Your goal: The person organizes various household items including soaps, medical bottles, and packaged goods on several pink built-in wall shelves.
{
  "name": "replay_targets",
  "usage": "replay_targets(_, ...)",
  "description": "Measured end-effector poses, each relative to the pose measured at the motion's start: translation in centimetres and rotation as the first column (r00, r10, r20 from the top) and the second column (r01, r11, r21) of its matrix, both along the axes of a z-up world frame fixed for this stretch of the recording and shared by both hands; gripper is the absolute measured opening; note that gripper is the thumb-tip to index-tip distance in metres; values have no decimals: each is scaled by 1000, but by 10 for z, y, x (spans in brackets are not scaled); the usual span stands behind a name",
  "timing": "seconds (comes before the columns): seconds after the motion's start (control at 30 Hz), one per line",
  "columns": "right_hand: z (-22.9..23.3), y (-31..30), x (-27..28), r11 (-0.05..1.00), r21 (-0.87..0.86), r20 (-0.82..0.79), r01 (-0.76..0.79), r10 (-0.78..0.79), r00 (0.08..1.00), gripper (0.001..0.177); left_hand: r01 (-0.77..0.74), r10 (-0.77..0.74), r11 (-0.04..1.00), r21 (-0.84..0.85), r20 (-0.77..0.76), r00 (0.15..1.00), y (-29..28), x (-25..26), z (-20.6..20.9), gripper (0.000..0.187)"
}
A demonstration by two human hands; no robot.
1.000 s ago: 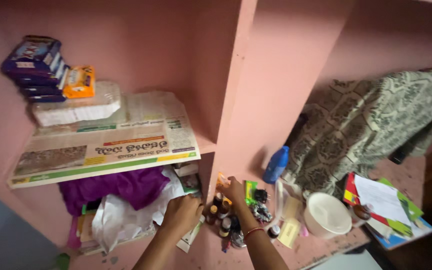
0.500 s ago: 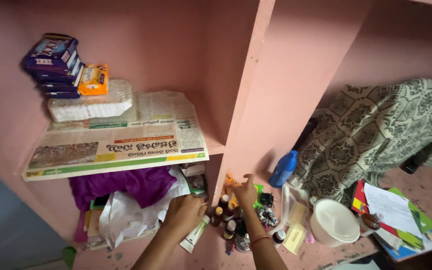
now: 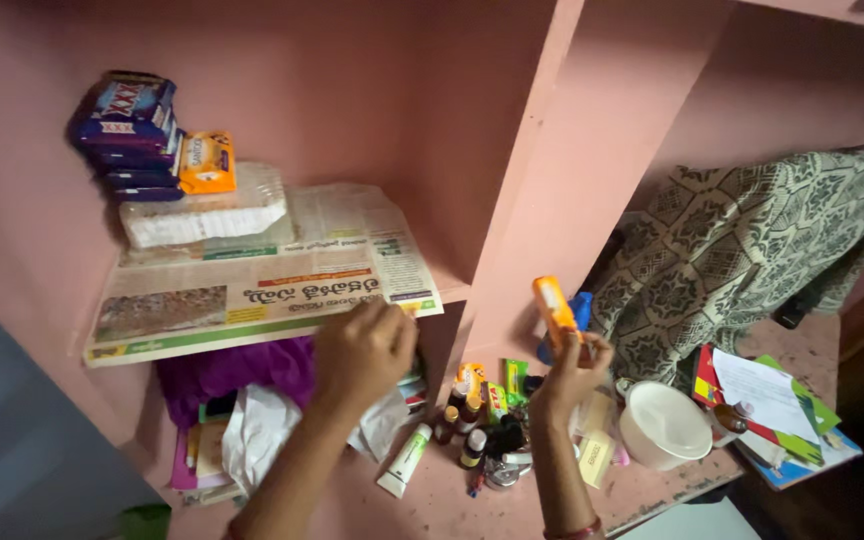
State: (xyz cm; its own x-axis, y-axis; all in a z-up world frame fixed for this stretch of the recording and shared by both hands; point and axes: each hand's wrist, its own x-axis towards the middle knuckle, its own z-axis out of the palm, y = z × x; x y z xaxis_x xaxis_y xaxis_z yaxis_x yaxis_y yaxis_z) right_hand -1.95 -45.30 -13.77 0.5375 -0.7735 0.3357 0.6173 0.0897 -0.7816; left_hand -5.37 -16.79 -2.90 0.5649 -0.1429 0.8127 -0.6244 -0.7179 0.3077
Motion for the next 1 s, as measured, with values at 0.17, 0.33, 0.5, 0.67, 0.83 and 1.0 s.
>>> replay_targets(0.17,70,61,-59,957,-244,341,159,-68,938,35,-192,194,981,-32,252,948,69,13,45,22)
replay_targets(0.33,116,144,-76,790,-494,498,364,-86,863,41,-386,456,873,298,-217,863,122,46,53,31)
replay_targets(0.5,153,220,-68,753,-620,363,222,24,932,33,-279,389,898,342,-315,866,141,59,36,32)
replay_targets(0.67,182,282,-28,755,-655,223,-25,225,948,31,-249,412,875,416,-369,833,138,61,40,25)
replay_targets(0.83,196,332,25,797,-598,62,-86,153,986,36,-249,359,930,269,-534,765,136,66,35,23)
replay_targets(1.0,198,367,73,819,-569,-71,-74,41,997,41,-217,263,963,157,-405,876,142,82,11,23)
